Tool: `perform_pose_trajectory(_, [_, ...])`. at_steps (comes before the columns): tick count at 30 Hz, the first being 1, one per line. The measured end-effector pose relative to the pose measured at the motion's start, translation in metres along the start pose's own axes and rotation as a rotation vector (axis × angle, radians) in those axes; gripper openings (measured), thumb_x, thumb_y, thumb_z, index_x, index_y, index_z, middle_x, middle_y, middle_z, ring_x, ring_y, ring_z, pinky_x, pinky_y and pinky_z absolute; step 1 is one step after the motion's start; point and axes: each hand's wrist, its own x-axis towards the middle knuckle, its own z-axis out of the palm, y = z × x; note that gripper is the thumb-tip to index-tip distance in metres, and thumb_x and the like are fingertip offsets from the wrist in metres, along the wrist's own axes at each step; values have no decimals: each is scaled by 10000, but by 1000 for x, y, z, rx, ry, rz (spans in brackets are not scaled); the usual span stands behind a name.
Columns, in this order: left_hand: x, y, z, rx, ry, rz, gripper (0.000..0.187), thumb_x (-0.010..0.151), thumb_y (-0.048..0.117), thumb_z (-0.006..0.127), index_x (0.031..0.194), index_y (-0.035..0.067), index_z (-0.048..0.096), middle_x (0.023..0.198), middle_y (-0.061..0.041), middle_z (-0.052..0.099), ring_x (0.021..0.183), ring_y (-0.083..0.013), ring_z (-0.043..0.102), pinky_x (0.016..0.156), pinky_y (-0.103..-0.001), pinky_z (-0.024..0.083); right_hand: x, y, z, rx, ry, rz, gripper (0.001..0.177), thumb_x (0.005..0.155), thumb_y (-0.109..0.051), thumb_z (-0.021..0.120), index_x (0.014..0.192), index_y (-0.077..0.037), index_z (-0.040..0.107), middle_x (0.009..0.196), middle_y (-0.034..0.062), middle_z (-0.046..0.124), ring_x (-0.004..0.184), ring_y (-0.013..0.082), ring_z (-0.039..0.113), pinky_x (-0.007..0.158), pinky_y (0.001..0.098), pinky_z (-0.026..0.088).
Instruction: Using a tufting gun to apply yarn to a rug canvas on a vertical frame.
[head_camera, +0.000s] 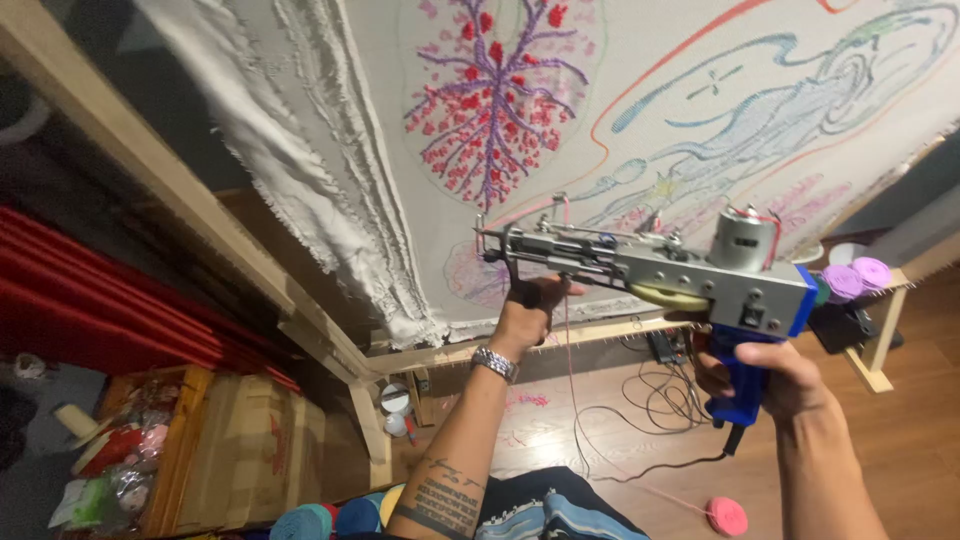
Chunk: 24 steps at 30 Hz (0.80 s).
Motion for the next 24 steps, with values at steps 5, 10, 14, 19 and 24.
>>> perform_pose_trajectory(5, [2, 13, 17, -289, 33, -20, 241, 845, 315, 611, 833, 76, 640, 751, -63, 645, 317, -28, 385, 290, -147, 320, 17, 14, -94, 193, 74, -162, 405, 811, -228, 513, 1133, 18, 498, 935, 231, 568, 774, 315, 536, 631, 479, 426])
perform_pose_trajectory(10, [28, 0, 35, -415, -16, 38, 275, 908, 312, 574, 774, 72, 569, 354, -47, 356, 255, -94, 352, 283, -170, 282, 62, 42, 38, -287, 58, 168, 661, 794, -431, 523, 1375, -169, 348, 752, 83, 618, 611, 113, 601, 576, 255, 495])
perform_pose_trajectory(14, [49, -14, 19, -316, -107, 106, 343, 886, 353, 571, 958, 23, 631, 600, -71, 519, 338, -38, 432, 313, -144, 325, 44, 106, -37, -882, 32, 726, 312, 782, -265, 526, 1070, -151, 566, 697, 115, 661, 588, 212, 645, 570, 304, 511])
perform_pose_trajectory(19, [51, 5, -21, -110, -60, 101, 281, 878, 266, 563, 1013, 28, 629, 846, -67, 595, 398, -28, 457, 318, -137, 373, -103, 172, -265, -1383, 904, 806, 835, 567, -446, 803, 1214, 24, 563, 1262, 193, 556, 1249, 259, 436, 1092, 344, 260])
perform_pose_trajectory(24, [61, 28, -44, -55, 133, 95, 334, 890, 375, 512, 936, 78, 657, 802, -54, 553, 370, -40, 416, 290, -134, 335, -296, 101, -386, -1306, 1124, 1294, 304, 754, -322, 627, 896, -82, 749, 552, 159, 703, 437, 293, 692, 329, 408, 570])
